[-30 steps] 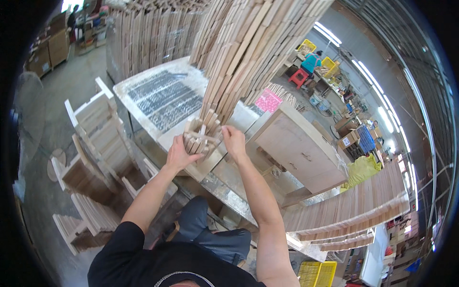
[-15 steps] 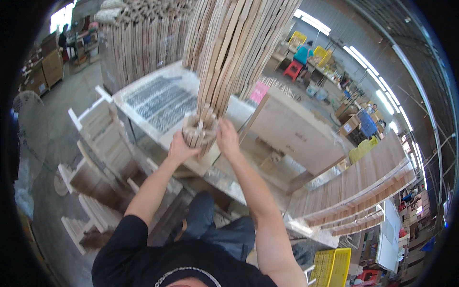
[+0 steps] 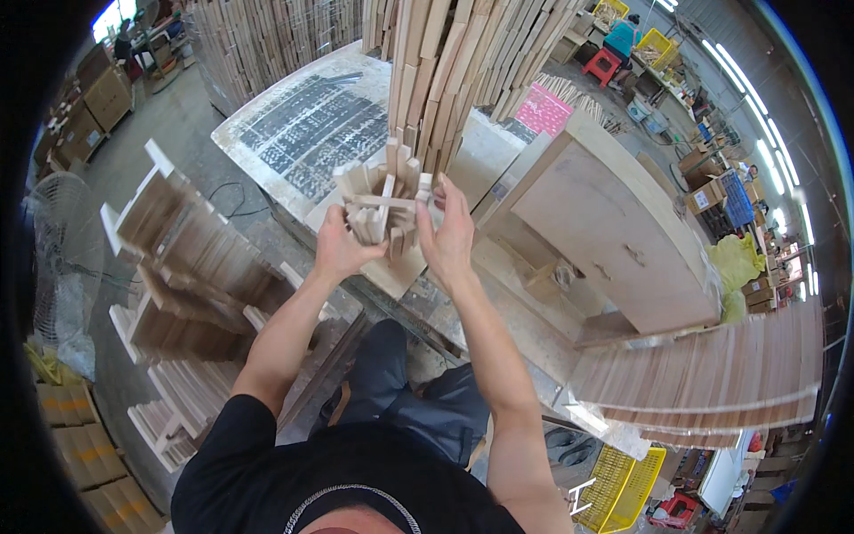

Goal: The recorder is assembling small wooden H-shaped components and stacking them onto a larger vertical wood structure.

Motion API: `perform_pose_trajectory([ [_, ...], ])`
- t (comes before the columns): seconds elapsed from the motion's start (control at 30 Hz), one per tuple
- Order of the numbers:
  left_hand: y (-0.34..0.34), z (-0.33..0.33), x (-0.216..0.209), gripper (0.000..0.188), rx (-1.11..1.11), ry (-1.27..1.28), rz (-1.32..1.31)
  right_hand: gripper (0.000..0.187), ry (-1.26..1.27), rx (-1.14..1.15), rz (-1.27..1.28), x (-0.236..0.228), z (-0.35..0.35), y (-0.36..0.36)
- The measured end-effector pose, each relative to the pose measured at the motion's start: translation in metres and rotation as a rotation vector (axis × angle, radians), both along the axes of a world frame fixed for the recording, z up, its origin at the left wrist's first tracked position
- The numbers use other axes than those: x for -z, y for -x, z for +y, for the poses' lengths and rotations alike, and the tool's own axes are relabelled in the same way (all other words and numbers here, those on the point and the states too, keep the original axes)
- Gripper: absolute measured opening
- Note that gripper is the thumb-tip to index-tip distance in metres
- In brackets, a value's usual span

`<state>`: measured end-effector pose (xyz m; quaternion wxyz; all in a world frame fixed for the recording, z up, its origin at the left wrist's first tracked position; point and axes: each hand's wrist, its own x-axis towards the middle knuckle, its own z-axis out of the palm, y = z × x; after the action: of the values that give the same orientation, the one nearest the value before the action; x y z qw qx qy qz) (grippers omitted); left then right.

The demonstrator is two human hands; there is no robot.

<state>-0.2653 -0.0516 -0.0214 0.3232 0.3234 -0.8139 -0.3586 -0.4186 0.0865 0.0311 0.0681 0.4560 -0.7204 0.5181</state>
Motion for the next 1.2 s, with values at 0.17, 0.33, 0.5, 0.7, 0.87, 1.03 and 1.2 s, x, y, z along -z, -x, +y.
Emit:
perform_pose_trajectory([
  [0.17,0.007,-0.001,-0.005,0.087,0.051,-0.026,0.022,0.059,0.076,-0.045,-0.169,0.006,-0.003,0.001],
  [0.33,0.012,0.006,-0.006,0.095,0.043,0.052,-0.013,0.057,-0.129,-0.064,-0.078,-0.012,0.013,0.012],
  [0.5,0.013,0.002,-0.009,0.097,0.027,-0.09,-0.04,0.05,-0.208,-0.164,-0.037,-0.033,0.005,0.03],
  [0.7,0.011,0.001,-0.02,0.1,0.034,-0.261,-0.113,0.033,-0.368,-0.214,0.301,-0.09,-0.011,0.007],
  [0.87,0.004,-0.001,-0.018,0.098,0.009,-0.26,-0.034,0.016,-0.869,-0.488,0.334,-0.089,-0.082,0.023],
  [1.03,-0.003,-0.003,-0.011,0.102,0.021,-0.214,-0.079,0.011,-1.036,-0.609,0.606,-0.048,-0.121,0.033],
  [1.2,-0.004,-0.002,0.0,0.106,-0.003,-0.264,-0.08,0.013,-1.003,-0.572,0.629,-0.034,-0.127,0.034],
])
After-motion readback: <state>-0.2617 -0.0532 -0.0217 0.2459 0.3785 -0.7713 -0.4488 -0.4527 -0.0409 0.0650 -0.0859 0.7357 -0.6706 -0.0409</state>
